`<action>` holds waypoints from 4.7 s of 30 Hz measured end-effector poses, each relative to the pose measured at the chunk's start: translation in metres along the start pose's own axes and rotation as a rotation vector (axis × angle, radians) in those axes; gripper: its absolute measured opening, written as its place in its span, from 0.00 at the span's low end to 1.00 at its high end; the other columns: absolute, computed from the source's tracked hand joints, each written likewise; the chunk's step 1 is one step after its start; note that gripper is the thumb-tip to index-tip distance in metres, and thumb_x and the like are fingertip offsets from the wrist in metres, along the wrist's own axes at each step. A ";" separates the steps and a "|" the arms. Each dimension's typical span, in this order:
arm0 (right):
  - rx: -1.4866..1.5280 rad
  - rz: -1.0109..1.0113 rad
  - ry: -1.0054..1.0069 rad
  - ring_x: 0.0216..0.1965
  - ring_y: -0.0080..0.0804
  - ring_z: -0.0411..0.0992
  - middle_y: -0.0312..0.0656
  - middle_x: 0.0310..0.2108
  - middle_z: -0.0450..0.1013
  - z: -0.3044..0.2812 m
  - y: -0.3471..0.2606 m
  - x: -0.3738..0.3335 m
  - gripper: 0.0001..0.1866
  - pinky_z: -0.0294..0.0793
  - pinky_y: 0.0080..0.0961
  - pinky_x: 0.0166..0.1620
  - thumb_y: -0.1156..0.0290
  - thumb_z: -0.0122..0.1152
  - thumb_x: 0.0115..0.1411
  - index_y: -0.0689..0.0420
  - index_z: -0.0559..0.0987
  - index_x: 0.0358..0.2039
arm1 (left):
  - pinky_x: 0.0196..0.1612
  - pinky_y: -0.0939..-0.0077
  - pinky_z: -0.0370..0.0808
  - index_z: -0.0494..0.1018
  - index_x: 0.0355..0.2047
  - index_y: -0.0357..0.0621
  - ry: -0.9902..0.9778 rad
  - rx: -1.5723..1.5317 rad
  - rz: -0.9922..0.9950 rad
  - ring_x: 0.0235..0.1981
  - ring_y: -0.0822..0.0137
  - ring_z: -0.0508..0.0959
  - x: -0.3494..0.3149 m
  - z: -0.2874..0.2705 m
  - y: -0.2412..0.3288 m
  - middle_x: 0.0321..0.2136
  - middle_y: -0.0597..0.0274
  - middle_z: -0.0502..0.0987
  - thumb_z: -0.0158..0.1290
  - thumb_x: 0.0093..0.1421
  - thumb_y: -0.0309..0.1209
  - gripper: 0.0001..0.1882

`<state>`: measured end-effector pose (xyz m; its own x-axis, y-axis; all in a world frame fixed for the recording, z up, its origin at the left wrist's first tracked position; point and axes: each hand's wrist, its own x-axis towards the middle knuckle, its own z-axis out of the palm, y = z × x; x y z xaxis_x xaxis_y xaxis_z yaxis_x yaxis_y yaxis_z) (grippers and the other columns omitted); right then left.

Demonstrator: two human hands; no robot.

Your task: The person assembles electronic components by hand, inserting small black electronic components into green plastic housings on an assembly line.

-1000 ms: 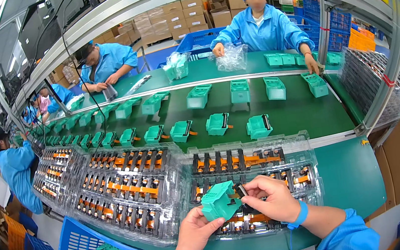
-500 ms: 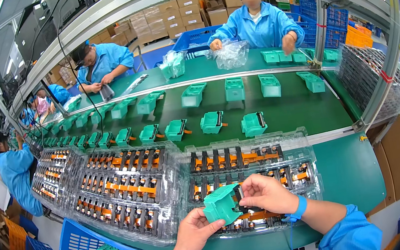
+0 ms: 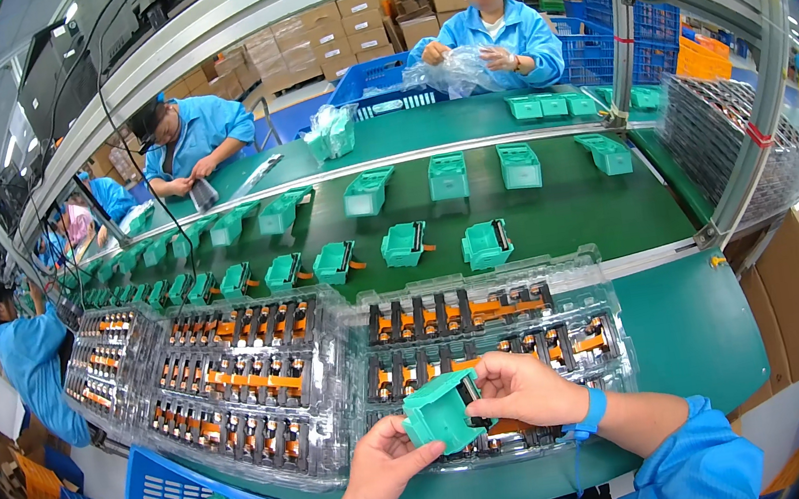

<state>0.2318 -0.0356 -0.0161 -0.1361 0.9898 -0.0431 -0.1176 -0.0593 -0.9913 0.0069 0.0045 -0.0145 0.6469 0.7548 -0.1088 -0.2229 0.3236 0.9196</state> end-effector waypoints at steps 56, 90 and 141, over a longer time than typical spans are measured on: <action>-1.858 -0.195 -0.309 0.43 0.36 0.65 0.37 0.42 0.65 -0.137 -0.060 -0.066 0.12 0.70 0.32 0.42 0.73 0.53 0.49 0.48 0.75 0.37 | 0.41 0.58 0.70 0.69 0.44 0.34 1.029 1.660 -0.564 0.36 0.47 0.73 -0.318 -0.277 -0.071 0.34 0.42 0.75 0.55 0.50 0.37 0.24; 0.312 0.210 -0.156 0.43 0.29 0.69 0.51 0.58 0.60 -0.016 -0.068 -0.021 0.07 0.71 0.26 0.45 0.75 0.51 0.61 0.64 0.69 0.27 | 0.40 0.70 0.73 0.74 0.41 0.43 -0.197 1.381 0.947 0.39 0.59 0.74 -0.028 0.004 0.044 0.33 0.60 0.73 0.53 0.41 0.21 0.22; -0.159 -0.057 0.036 0.37 0.20 0.71 0.37 0.34 0.71 -0.003 -0.014 0.009 0.14 0.73 0.18 0.42 0.79 0.61 0.53 0.63 0.71 0.41 | 0.50 0.72 0.72 0.62 0.42 0.39 0.053 -0.019 0.111 0.46 0.67 0.72 -0.004 -0.003 0.003 0.43 0.56 0.70 0.54 0.53 0.14 0.18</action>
<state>0.2355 -0.0258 -0.0029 -0.0984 0.9951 0.0119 0.0334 0.0153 -0.9993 0.0019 0.0045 -0.0122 0.5779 0.8157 -0.0266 -0.3053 0.2463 0.9198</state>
